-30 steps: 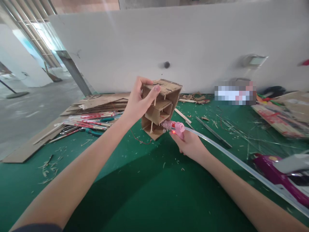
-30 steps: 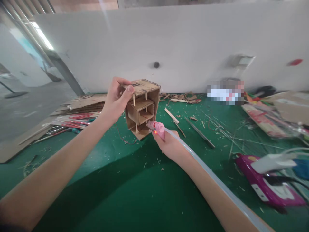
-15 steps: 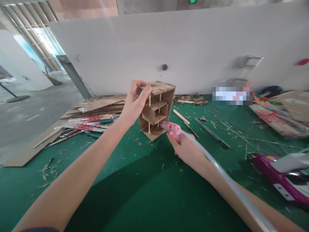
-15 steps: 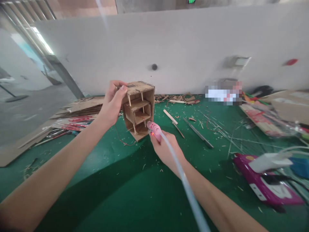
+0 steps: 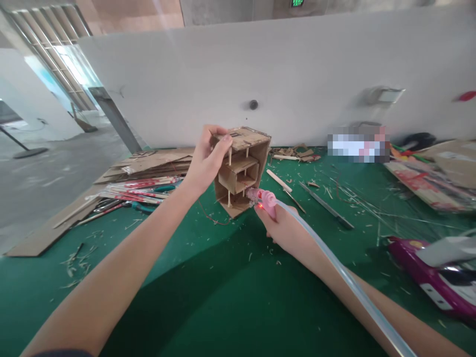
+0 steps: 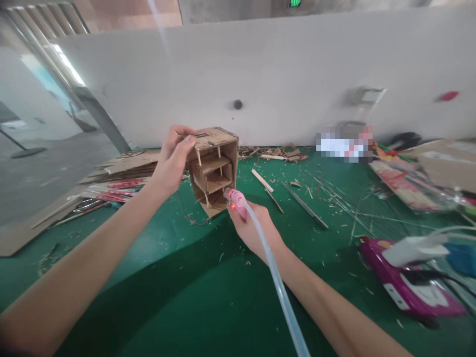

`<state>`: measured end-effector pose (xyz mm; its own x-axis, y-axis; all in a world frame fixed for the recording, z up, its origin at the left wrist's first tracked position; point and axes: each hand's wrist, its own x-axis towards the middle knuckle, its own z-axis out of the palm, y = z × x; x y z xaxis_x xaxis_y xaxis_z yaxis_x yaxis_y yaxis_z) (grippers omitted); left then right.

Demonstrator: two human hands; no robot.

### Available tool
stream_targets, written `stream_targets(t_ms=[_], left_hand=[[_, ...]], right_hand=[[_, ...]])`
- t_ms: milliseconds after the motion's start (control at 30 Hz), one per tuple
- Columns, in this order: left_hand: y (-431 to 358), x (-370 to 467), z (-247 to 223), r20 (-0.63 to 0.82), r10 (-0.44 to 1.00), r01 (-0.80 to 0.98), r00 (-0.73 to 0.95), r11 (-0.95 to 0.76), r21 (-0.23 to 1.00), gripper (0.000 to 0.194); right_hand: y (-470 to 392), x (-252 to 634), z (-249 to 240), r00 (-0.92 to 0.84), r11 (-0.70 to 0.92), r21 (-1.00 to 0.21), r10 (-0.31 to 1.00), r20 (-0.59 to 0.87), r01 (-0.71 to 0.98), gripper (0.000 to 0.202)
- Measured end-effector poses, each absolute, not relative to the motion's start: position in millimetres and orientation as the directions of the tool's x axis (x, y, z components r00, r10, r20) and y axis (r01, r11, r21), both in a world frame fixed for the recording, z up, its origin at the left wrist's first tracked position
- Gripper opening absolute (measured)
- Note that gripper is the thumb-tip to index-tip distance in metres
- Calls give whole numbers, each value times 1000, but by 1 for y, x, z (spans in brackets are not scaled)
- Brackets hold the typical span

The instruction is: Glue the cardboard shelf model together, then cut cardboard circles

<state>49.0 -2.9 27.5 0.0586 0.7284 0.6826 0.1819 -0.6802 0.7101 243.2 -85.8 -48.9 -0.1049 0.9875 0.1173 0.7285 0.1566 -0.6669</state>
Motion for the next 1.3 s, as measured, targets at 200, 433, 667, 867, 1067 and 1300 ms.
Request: stream_targets(t_ms=[200, 433, 667, 867, 1067, 1300], left_hand=[[4, 31, 30, 653, 745, 191, 134, -666, 721, 45], [-21, 26, 20, 783, 622, 378, 23, -730, 569, 53], [-48, 7, -12, 672, 741, 606, -6, -532, 591, 24], [-62, 14, -22, 500, 854, 771, 145, -414, 484, 17], [-65, 24, -27, 351, 934, 776, 67, -270, 570, 23], [-61, 25, -28, 249, 965, 611, 79, -245, 753, 23]], right_hand=[[-89, 260, -31, -239, 162, -676, 971, -21, 718, 36], [-87, 283, -10, -339, 171, -638, 928, -151, 751, 33], [-73, 314, -11, -306, 200, -616, 949, -71, 762, 33], [-57, 306, -34, 15, 37, -547, 996, 91, 837, 50], [-58, 289, -40, 53, -30, -355, 997, 57, 934, 57], [-65, 293, -20, -8, -10, -266, 998, -63, 964, 59]])
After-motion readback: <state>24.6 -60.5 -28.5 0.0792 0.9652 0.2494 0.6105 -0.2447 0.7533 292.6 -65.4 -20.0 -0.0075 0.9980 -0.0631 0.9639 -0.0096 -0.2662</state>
